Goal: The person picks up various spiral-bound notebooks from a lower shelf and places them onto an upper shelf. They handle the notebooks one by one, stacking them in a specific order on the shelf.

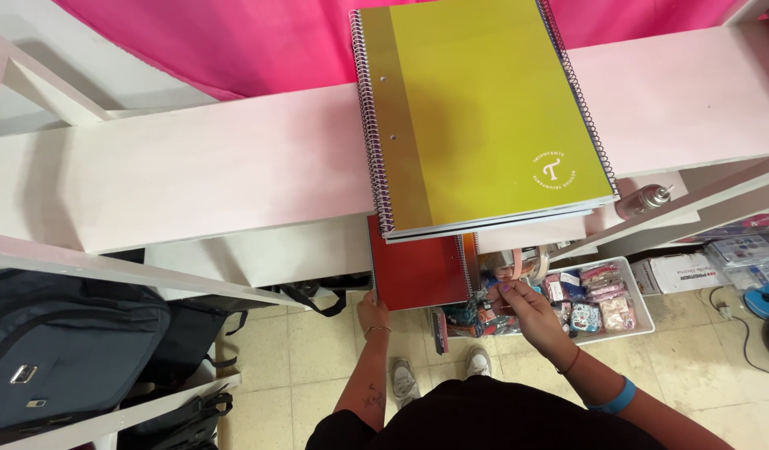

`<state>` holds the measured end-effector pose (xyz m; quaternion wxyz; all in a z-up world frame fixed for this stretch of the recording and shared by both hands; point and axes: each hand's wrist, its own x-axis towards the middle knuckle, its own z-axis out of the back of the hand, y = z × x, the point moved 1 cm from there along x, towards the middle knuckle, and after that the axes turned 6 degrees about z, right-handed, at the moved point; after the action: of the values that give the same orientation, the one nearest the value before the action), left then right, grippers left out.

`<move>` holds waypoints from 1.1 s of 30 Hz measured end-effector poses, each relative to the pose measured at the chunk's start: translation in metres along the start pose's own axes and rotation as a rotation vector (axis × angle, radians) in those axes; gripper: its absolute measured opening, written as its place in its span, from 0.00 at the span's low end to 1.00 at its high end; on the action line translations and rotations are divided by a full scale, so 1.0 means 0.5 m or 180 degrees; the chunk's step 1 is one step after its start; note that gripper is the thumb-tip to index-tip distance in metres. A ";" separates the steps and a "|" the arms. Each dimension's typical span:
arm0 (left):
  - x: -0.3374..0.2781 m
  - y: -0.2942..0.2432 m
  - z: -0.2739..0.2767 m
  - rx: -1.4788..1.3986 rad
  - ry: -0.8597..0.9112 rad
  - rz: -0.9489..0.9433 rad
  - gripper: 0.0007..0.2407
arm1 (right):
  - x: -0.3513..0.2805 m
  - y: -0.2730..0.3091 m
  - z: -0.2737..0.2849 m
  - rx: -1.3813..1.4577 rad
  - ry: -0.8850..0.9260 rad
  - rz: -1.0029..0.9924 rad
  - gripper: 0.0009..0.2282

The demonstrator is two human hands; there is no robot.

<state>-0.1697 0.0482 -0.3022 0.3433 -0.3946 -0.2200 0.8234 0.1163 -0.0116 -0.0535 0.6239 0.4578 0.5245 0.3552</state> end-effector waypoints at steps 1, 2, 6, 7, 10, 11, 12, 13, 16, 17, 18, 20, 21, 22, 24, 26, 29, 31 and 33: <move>0.009 0.008 -0.016 0.0066 0.0008 -0.0087 0.14 | 0.001 -0.006 0.003 -0.0009 0.0017 -0.0014 0.14; 0.011 0.006 -0.017 0.0065 0.0012 -0.0090 0.14 | -0.005 -0.002 0.004 -0.0011 0.0012 -0.0013 0.14; 0.019 -0.016 -0.034 0.1062 0.0310 0.0520 0.24 | -0.016 0.004 0.014 -0.0013 0.0019 -0.0071 0.15; 0.021 -0.022 -0.038 0.0957 0.0417 0.0705 0.27 | -0.017 0.001 0.016 0.0007 0.0021 -0.0073 0.15; 0.027 -0.030 -0.061 0.0759 0.0502 0.0921 0.31 | -0.009 -0.023 0.028 0.0008 0.0045 -0.0080 0.15; 0.026 -0.032 -0.062 0.0760 0.0506 0.0913 0.31 | -0.008 -0.024 0.031 0.0009 0.0037 -0.0075 0.15; 0.025 -0.034 -0.064 0.0706 0.0552 0.0949 0.30 | -0.008 -0.025 0.034 0.0021 0.0067 -0.0111 0.16; 0.024 -0.035 -0.065 0.0655 0.0596 0.0989 0.29 | -0.007 -0.028 0.037 0.0034 0.0099 -0.0150 0.17; 0.022 -0.059 -0.089 -0.0273 0.0519 0.1027 0.30 | -0.013 -0.027 0.040 0.0104 0.0044 -0.0171 0.17; 0.013 -0.054 -0.083 -0.0273 0.0517 0.1027 0.30 | -0.014 -0.028 0.039 0.0105 0.0045 -0.0171 0.17; 0.002 -0.049 -0.078 -0.0372 0.0639 0.0936 0.31 | -0.015 -0.029 0.038 0.0100 0.0052 -0.0187 0.18; -0.011 -0.060 -0.069 -0.0481 0.0760 0.0802 0.33 | -0.009 -0.028 0.039 0.0103 0.0049 -0.0160 0.19; -0.022 -0.063 -0.066 -0.0302 0.0976 0.0888 0.37 | -0.009 -0.031 0.041 0.0114 0.0037 -0.0202 0.19; -0.033 -0.067 -0.063 -0.0121 0.1191 0.0972 0.41 | -0.009 -0.035 0.043 0.0126 0.0025 -0.0244 0.19; -0.019 -0.075 -0.084 0.0015 0.1085 0.1250 0.32 | -0.010 -0.028 0.048 0.0149 0.0064 -0.0256 0.18; -0.018 -0.082 -0.098 0.0138 0.0972 0.1536 0.24 | -0.013 -0.017 0.047 0.0162 0.0115 -0.0269 0.18; -0.043 -0.102 -0.100 -0.0352 0.0853 0.1749 0.18 | -0.021 -0.001 0.043 0.0135 0.0064 -0.0318 0.18; -0.070 -0.125 -0.091 -0.1394 0.1040 0.2266 0.23 | -0.023 0.004 0.045 0.0053 0.0170 -0.0317 0.19; -0.063 -0.121 -0.105 -0.1054 0.0994 0.2054 0.23 | -0.020 -0.004 0.048 0.0090 0.0171 -0.0290 0.19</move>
<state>-0.0898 0.0701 -0.2794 0.0280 -0.6140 -0.1597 0.7725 0.1380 -0.0265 -0.0512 0.6185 0.4325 0.5663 0.3311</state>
